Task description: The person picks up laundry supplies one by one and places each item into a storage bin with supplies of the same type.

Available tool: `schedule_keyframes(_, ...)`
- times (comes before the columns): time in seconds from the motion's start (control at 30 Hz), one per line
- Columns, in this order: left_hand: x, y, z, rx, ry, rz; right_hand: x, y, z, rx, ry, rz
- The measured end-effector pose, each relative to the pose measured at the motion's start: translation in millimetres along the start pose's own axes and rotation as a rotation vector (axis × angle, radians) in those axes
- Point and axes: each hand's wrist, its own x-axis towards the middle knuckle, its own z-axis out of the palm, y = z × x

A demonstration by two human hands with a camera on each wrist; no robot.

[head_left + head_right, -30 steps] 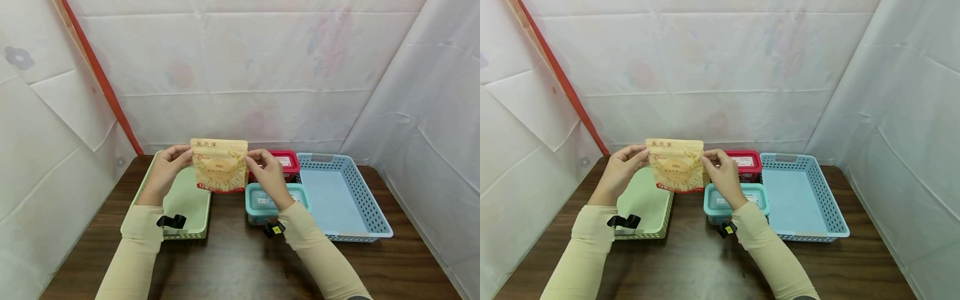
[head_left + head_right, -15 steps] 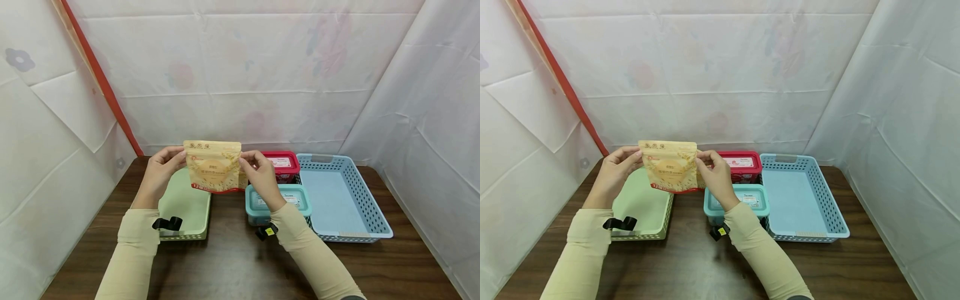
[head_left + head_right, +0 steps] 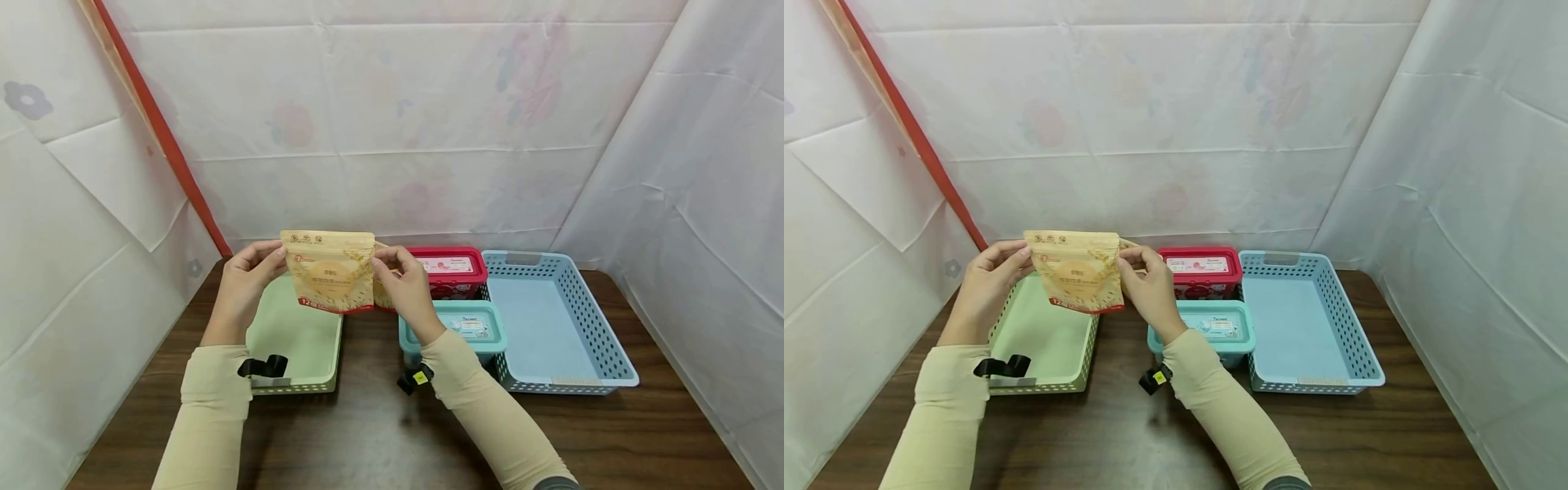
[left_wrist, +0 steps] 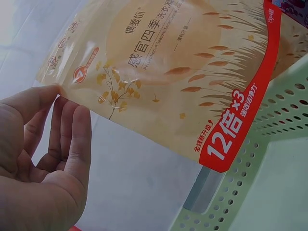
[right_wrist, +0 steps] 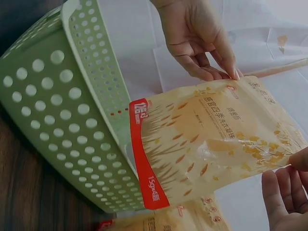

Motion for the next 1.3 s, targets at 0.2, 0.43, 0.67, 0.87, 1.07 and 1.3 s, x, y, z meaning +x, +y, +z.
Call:
schedule_keyframes(0.2,-1.2,2.2,-4.7,-0.004,0.054,-0.013,3.6,2,10,0.015,0.013,-0.018)
schedule_keyframes(0.43,-0.2,4.8,-14.1,0.013,0.112,-0.019,10.0,5,25,0.009,0.014,-0.039)
schedule_keyframes(0.67,3.3,5.6,-24.7,-0.032,0.14,-0.004,14.0,2,38,-0.015,-0.005,-0.007)
schedule_keyframes(0.87,8.1,5.9,-32.3,-0.045,0.18,-0.025,9.4,-27,44,-0.04,-0.027,-0.034)
schedule_keyframes(1.07,13.8,5.9,-36.0,-0.011,0.188,-0.06,17.6,-9,51,-0.073,-0.032,-0.034)
schedule_keyframes(1.3,20.0,0.1,-37.5,-0.017,0.179,-0.09,27.7,24,57,-0.097,-0.014,-0.012)
